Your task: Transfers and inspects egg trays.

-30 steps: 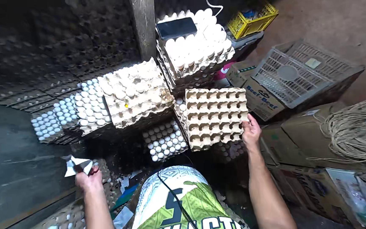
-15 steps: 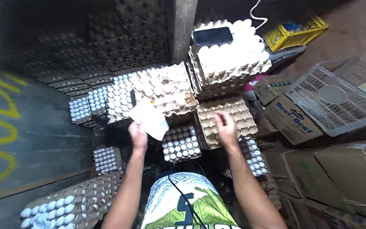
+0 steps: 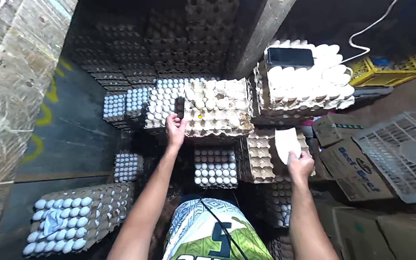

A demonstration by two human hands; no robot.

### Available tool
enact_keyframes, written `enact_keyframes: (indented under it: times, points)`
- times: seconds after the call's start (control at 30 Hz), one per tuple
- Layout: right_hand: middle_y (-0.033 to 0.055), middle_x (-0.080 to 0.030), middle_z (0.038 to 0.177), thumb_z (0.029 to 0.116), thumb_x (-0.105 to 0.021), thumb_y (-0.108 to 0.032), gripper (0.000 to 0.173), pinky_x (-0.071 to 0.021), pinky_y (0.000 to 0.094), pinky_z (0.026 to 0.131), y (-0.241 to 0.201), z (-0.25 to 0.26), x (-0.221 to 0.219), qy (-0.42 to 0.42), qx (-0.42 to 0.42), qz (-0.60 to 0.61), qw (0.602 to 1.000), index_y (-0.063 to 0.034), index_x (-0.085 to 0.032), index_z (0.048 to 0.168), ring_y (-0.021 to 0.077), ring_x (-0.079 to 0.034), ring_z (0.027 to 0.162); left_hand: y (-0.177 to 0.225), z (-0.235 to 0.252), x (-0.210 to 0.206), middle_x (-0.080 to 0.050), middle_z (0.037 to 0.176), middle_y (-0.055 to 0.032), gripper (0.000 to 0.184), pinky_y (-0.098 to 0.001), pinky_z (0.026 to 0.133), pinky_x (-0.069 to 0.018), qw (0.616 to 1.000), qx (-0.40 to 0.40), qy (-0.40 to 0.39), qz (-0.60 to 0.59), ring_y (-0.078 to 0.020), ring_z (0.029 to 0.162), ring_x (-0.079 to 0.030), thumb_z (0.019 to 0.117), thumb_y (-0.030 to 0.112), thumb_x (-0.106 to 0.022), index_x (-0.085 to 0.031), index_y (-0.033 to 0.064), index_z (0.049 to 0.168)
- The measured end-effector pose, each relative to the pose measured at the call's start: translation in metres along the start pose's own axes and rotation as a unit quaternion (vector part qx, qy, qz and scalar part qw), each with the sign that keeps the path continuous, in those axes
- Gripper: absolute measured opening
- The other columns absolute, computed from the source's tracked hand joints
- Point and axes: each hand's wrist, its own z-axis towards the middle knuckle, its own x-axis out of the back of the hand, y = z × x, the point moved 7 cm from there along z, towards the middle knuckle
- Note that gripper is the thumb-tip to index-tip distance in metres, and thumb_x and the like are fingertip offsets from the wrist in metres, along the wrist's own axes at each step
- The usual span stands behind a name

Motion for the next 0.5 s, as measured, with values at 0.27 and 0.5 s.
enact_keyframes:
  times: [0.27, 0.5]
  points:
    - [0.0177, -0.064, 0.131, 0.1005, -0.06, -0.037, 0.045, -0.0501, 0.0531, 0.106, -0.137, -0.024, -0.041, -0.053, 0.209, 0.036, 0.976, -0.0069, -0.063, 0.134, 0.0314, -0.061, 0.123, -0.019, 0.067, -0.051, -0.049, 0.145, -0.0275, 0.086, -0.0606, 0.11, -0.0423, 0.986, 0.087, -0.108, 0.087, -0.0406, 0.135, -0.049, 0.0853, 0.054, -0.077, -0.047, 0.0009, 0.146]
    - [0.0239, -0.066, 0.124, 0.0837, -0.071, -0.067, 0.079, -0.0477, 0.066, 0.101, -0.199, 0.018, -0.148, -0.232, -0.001, 0.05, 0.971, -0.0057, -0.062, 0.134, 0.0403, -0.062, 0.119, -0.043, 0.074, -0.07, -0.064, 0.126, -0.0231, 0.092, -0.0566, 0.1, -0.0526, 0.976, 0.17, -0.133, 0.0, -0.0344, 0.117, -0.064, 0.0748, 0.05, -0.088, -0.047, 0.0003, 0.141]
